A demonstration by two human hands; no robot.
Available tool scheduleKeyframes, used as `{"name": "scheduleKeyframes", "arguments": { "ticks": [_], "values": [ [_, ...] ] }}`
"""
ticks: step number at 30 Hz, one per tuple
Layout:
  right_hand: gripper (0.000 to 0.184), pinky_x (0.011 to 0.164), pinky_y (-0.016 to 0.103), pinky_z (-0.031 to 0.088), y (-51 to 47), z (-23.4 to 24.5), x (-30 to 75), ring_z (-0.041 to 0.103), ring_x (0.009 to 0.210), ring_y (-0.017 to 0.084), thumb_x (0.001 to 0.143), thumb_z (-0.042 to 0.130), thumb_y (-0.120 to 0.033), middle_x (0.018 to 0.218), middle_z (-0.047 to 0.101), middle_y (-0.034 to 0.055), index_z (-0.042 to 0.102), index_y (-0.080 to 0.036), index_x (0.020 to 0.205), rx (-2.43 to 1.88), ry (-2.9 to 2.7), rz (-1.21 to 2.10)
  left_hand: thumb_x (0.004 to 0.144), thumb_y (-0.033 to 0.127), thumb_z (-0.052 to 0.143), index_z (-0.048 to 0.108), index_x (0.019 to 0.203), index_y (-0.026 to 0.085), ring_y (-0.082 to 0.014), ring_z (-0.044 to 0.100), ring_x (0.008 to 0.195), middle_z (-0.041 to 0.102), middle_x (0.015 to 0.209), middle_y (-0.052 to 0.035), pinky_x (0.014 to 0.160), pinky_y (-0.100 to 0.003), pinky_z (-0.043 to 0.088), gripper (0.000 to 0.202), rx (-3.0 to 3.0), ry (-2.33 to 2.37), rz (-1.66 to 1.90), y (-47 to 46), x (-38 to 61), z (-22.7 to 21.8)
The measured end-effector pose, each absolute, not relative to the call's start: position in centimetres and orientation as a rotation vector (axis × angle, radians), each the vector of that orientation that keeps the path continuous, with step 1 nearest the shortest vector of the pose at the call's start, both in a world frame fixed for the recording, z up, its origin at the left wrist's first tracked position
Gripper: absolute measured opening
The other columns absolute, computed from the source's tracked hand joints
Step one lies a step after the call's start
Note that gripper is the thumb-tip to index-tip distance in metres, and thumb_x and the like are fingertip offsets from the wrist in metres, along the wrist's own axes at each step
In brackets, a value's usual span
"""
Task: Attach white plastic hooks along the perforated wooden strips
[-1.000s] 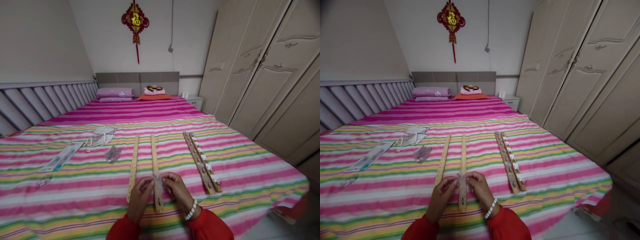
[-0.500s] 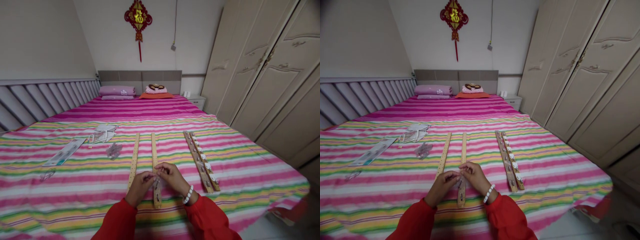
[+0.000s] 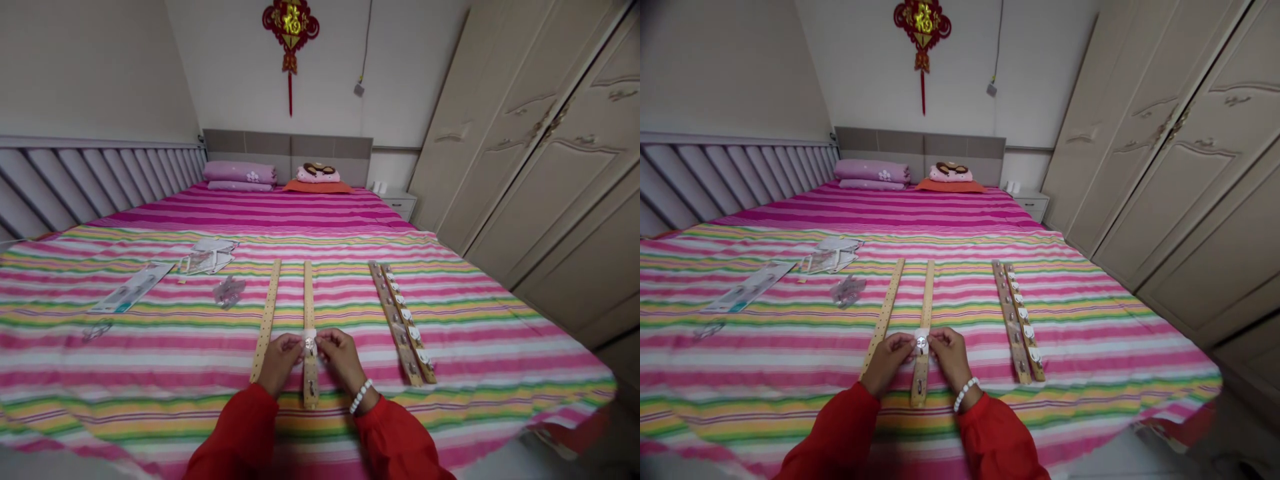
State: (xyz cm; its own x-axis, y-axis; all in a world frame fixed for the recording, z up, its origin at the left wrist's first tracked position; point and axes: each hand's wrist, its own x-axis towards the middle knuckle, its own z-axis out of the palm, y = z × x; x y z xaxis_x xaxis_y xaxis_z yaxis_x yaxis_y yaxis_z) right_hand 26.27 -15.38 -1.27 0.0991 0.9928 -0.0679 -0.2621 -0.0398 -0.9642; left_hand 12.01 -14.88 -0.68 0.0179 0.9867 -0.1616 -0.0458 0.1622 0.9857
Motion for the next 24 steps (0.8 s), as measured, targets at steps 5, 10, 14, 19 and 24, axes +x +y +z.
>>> {"name": "scheduleKeyframes", "arguments": {
  "ticks": [5,10,14,19,24],
  "values": [
    [0.029,0.04,0.023,0.034,-15.3,-2.4,26.0,0.045,0.04,0.01,0.053,0.077,-0.04,0.045,0.055,-0.0043,0.062,-0.017,0.063,-1.158,-0.861,1.254,0.051,0.044,0.076,0.063,0.069,0.015,-0.011,0.057,0.054,0.062,0.059,0.0007,0.051,-0.022,0.044,0.036,1.015,1.282,1.08,-14.9,12.2,-1.8],
    [0.027,0.039,0.024,0.034,-15.4,-3.3,25.9,0.045,0.039,0.011,0.054,0.075,-0.039,0.046,0.056,-0.0037,0.061,-0.018,0.062,-1.195,-0.849,1.222,0.051,0.042,0.075,0.063,0.069,0.014,-0.0112,0.056,0.052,0.061,0.057,0.0015,0.05,-0.022,0.043,0.036,1.007,1.283,1.054,-15.0,12.3,-2.2],
    [0.028,0.039,0.024,0.036,-15.5,-3.7,25.8,0.047,0.04,0.012,0.053,0.076,-0.041,0.046,0.056,-0.0032,0.061,-0.019,0.061,-1.235,-0.866,1.197,0.051,0.045,0.074,0.062,0.067,0.014,-0.0123,0.056,0.05,0.06,0.054,0.0018,0.048,-0.023,0.041,0.036,1.028,1.318,1.052,-14.9,12.4,-2.2],
    [0.028,0.038,0.024,0.037,-15.6,-3.9,25.7,0.047,0.04,0.012,0.053,0.076,-0.041,0.046,0.056,-0.0027,0.059,-0.019,0.06,-1.247,-0.867,1.185,0.052,0.042,0.074,0.064,0.063,0.015,-0.0164,0.061,0.058,0.065,0.057,-0.0011,0.057,-0.027,0.046,0.031,1.131,1.317,1.086,-14.8,12.2,-2.5],
    [0.026,0.038,0.024,0.037,-15.6,-4.0,25.7,0.047,0.041,0.012,0.053,0.075,-0.039,0.045,0.056,-0.003,0.06,-0.019,0.059,-1.248,-0.871,1.182,0.053,0.041,0.073,0.064,0.064,0.015,-0.0176,0.061,0.06,0.066,0.059,-0.0023,0.059,-0.028,0.047,0.03,1.141,1.321,1.086,-14.7,12.1,-2.8]
  ]
}}
